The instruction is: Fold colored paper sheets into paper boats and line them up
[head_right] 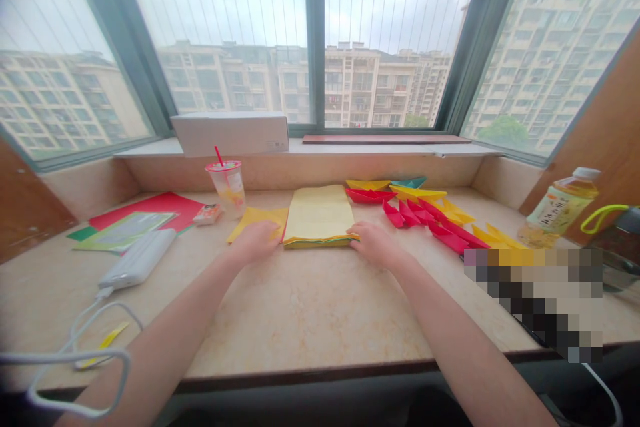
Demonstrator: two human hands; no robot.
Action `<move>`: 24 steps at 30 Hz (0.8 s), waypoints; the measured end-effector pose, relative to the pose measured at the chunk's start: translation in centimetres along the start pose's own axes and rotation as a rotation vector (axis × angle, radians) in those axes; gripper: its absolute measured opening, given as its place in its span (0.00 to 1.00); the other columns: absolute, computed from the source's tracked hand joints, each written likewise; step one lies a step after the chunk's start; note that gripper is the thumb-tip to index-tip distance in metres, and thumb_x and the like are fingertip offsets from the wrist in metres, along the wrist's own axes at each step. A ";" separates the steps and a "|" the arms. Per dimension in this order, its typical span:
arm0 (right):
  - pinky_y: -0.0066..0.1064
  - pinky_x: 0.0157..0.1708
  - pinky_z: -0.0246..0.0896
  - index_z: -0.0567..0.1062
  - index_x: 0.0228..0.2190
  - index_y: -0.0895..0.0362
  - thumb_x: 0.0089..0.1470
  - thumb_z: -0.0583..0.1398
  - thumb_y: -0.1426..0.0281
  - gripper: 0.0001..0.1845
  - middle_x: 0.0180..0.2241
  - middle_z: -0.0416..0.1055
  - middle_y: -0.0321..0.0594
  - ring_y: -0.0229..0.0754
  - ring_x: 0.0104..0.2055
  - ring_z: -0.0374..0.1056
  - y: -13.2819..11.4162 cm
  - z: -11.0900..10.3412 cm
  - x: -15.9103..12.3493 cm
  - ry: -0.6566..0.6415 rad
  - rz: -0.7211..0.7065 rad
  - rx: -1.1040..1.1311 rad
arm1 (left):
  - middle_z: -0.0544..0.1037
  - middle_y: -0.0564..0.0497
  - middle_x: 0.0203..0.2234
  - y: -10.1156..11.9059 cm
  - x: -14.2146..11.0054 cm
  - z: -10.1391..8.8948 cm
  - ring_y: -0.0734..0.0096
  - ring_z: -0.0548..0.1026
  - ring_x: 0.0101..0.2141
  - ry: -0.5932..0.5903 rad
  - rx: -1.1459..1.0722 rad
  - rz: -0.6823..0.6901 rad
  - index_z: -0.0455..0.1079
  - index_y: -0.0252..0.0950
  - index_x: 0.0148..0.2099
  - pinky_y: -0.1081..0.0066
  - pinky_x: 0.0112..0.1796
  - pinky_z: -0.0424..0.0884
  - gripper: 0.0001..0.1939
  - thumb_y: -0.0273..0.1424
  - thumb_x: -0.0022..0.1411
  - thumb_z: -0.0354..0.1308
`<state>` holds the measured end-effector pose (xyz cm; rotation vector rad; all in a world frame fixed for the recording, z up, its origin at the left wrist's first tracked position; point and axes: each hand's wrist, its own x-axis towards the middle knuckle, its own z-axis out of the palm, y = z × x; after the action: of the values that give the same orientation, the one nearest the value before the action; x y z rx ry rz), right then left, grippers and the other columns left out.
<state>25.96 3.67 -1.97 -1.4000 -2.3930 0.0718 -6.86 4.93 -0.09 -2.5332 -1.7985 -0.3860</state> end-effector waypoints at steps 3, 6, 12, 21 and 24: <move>0.35 0.53 0.62 0.79 0.44 0.54 0.55 0.61 0.70 0.14 0.48 0.77 0.43 0.48 0.50 0.71 0.1 -0.3 -0.2 -0.011 0.011 0.000 | 0.80 0.40 0.37 -0.3 -0.2 -0.5 0.54 0.77 0.40 -0.036 0.062 0.045 0.75 0.35 0.36 0.64 0.41 0.69 0.14 0.39 0.61 0.54; 0.35 0.52 0.62 0.79 0.44 0.54 0.55 0.60 0.71 0.14 0.48 0.77 0.43 0.48 0.50 0.72 0.2 -0.1 -0.1 -0.001 0.029 0.008 | 0.80 0.40 0.38 -0.6 -0.2 -0.8 0.53 0.76 0.41 -0.056 0.101 0.074 0.75 0.35 0.37 0.64 0.41 0.69 0.15 0.42 0.61 0.55; 0.36 0.53 0.62 0.78 0.46 0.54 0.56 0.59 0.73 0.16 0.48 0.77 0.43 0.48 0.50 0.72 0.7 1.0 0.2 0.016 0.034 0.030 | 0.79 0.37 0.41 -1.1 -0.1 -0.6 0.50 0.77 0.43 -0.081 0.146 0.078 0.76 0.32 0.42 0.61 0.41 0.70 0.17 0.40 0.64 0.53; 0.37 0.50 0.65 0.78 0.45 0.54 0.56 0.59 0.72 0.15 0.47 0.77 0.44 0.49 0.48 0.73 1.0 1.0 0.1 0.057 0.026 0.052 | 0.80 0.37 0.41 -0.6 0.3 -0.5 0.52 0.78 0.41 -0.093 0.192 0.051 0.74 0.32 0.49 0.63 0.39 0.71 0.18 0.35 0.69 0.47; 0.38 0.50 0.64 0.78 0.45 0.55 0.56 0.59 0.71 0.15 0.47 0.77 0.44 0.50 0.47 0.73 0.8 0.8 0.0 0.063 0.029 0.040 | 0.80 0.38 0.40 -0.6 0.1 -0.5 0.54 0.79 0.38 -0.077 0.205 0.040 0.62 0.36 0.63 0.64 0.37 0.70 0.22 0.27 0.69 0.45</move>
<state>26.36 4.22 -2.93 -1.3979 -2.3081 0.0819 -7.51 5.18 0.38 -2.4688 -1.7090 -0.0985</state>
